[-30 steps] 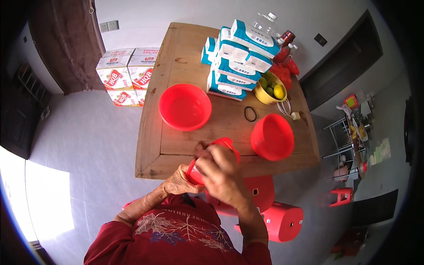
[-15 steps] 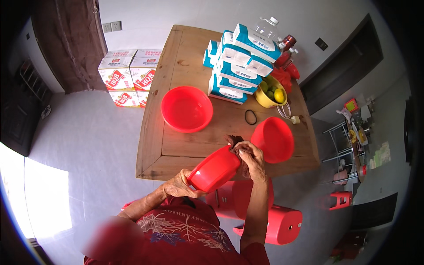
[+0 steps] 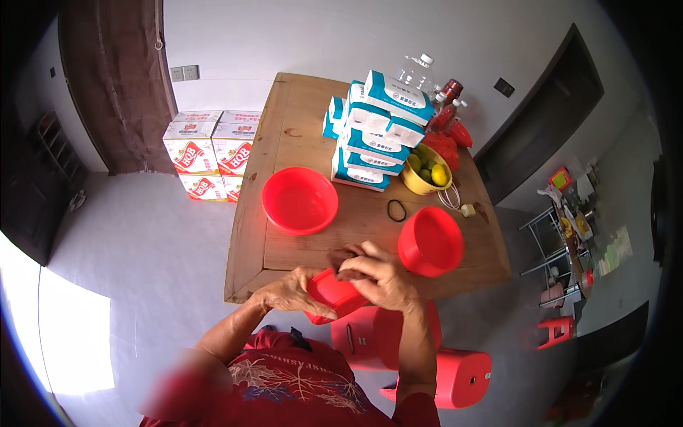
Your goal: The person wipes the inside and outside of three red plastic bowls using a dark cloth. They handle the bowls one at a time, rotating them to clean all surfaces, and place them back on the wooden table after each wipe.
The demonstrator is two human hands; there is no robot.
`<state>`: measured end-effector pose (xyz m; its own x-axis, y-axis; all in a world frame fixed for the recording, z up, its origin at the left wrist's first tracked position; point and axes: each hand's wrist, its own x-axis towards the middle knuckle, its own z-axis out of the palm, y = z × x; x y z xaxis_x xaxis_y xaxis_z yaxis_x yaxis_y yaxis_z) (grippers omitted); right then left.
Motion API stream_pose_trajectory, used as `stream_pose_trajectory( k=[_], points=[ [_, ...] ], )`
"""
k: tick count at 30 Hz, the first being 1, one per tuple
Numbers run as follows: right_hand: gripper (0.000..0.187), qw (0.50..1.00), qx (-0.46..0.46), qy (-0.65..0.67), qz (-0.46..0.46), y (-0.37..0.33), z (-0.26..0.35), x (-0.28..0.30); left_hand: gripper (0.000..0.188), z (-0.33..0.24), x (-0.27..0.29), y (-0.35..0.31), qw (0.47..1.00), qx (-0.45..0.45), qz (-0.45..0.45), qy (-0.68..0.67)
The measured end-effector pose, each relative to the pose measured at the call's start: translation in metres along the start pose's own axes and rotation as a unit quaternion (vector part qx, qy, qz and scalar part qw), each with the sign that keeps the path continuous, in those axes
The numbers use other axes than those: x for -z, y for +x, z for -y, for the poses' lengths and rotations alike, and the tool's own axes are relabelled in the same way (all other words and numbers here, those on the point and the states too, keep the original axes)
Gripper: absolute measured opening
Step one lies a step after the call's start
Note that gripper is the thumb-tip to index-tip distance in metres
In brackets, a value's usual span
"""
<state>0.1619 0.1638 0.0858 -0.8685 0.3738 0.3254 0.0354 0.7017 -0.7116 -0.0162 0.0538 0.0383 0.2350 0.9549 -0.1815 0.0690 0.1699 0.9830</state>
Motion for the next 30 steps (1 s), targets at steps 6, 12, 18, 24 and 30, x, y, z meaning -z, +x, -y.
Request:
stream_pose_trajectory(
  k=[6, 12, 18, 24, 30],
  points=[
    [0.027, 0.945, 0.132, -0.284, -0.089, 0.001, 0.035, -0.066, 0.039, 0.052, -0.001, 0.007, 0.958, -0.281, -0.056, 0.029],
    [0.023, 0.973, 0.040, -0.152, -0.168, 0.004, 0.024, -0.055, 0.043, 0.048, -0.008, -0.016, 0.993, -0.064, -0.087, -0.053],
    [0.010, 0.922, -0.160, 0.208, -0.284, 0.000, -0.031, -0.040, 0.048, 0.056, -0.008, -0.016, 0.990, -0.079, -0.104, -0.058],
    [0.013, 0.968, -0.086, -0.041, -0.231, 0.002, 0.001, -0.051, 0.042, 0.061, -0.009, -0.017, 0.986, -0.086, -0.101, -0.101],
    [0.031, 0.946, 0.099, -0.274, -0.140, 0.000, 0.034, -0.092, 0.032, 0.077, -0.008, -0.012, 0.980, -0.144, -0.120, -0.069]
  ],
)
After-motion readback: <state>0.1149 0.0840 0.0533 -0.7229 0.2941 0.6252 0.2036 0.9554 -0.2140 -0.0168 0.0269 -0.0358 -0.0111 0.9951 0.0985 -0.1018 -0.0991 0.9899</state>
